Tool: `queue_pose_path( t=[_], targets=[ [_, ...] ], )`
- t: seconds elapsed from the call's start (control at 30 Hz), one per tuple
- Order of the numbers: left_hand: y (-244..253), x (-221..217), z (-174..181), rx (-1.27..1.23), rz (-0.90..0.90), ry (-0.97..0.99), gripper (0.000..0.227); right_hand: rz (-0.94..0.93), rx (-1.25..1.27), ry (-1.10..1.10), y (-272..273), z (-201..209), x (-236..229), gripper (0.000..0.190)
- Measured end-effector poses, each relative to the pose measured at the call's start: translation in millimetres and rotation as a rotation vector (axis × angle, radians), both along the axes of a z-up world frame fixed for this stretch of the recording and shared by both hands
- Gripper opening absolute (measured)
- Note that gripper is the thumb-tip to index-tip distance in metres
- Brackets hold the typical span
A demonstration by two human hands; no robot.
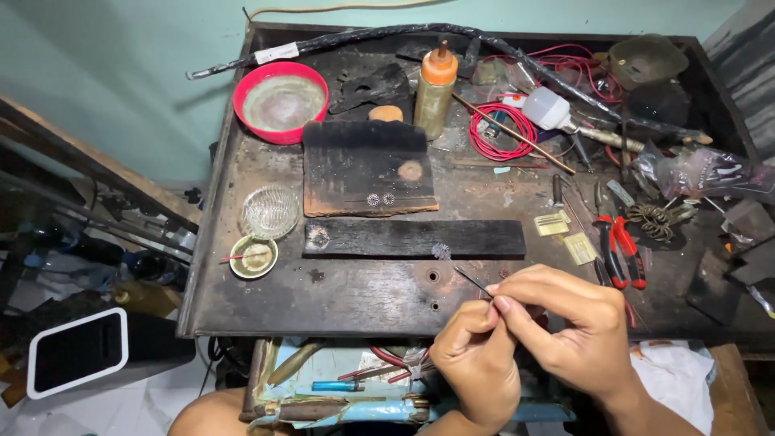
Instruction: Soldering small jewelry components on a charcoal block using a gas torch and tweezers at a workbench.
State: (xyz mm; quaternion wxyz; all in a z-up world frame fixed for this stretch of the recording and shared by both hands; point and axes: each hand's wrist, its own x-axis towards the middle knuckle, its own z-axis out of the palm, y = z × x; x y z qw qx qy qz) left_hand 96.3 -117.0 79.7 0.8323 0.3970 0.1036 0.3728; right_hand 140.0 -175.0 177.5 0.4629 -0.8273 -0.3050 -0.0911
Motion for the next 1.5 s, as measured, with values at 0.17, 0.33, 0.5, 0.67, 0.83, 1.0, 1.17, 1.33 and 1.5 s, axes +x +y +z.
queue_pose_path(
  t=[0.17, 0.33, 0.5, 0.67, 0.83, 1.0, 1.17, 1.33, 1.5],
  targets=[
    [1.2, -1.2, 1.7, -0.02, 0.007, -0.014, 0.019, 0.003, 0.005, 0.008, 1.6, -2.2, -1.4, 0.011],
    [2.0, -1.5, 0.3, -0.031, 0.005, -0.01, 0.02, -0.001, 0.002, 0.014, 2.9, -3.6, -1.4, 0.01],
    [3.2, -1.3, 1.5, -0.008, 0.015, 0.006, 0.02, -0.009, -0.001, 0.015, 3.0, -4.9, -1.1, 0.01],
    [3.7, -1.7, 1.7, -0.016, 0.005, -0.006, 0.02, -0.005, -0.002, 0.021, 3.6, -4.4, -0.9, 0.011],
    [3.0, -1.3, -1.4, -0.023, 0.005, -0.014, 0.021, -0.005, -0.011, 0.016, 3.6, -4.9, -0.7, 0.012],
    [2.9, -1.9, -1.0, -0.033, -0.003, -0.015, 0.021, 0.0, -0.011, 0.014, 3.9, -5.0, -0.4, 0.011],
    [3.5, -2.7, -0.2, -0.045, -0.011, -0.006, 0.023, -0.005, -0.007, 0.022, 4.8, -5.4, -1.0, 0.011],
    [3.5, -4.7, -1.1, -0.071, -0.039, -0.003, 0.02, -0.013, -0.012, 0.017, 5.3, -5.7, -1.5, 0.01],
    [2.2, -8.5, -5.1, -0.173, -0.11, -0.001, 0.011, -0.008, -0.014, 0.035, 4.8, -5.1, -2.0, 0.014]
  ],
)
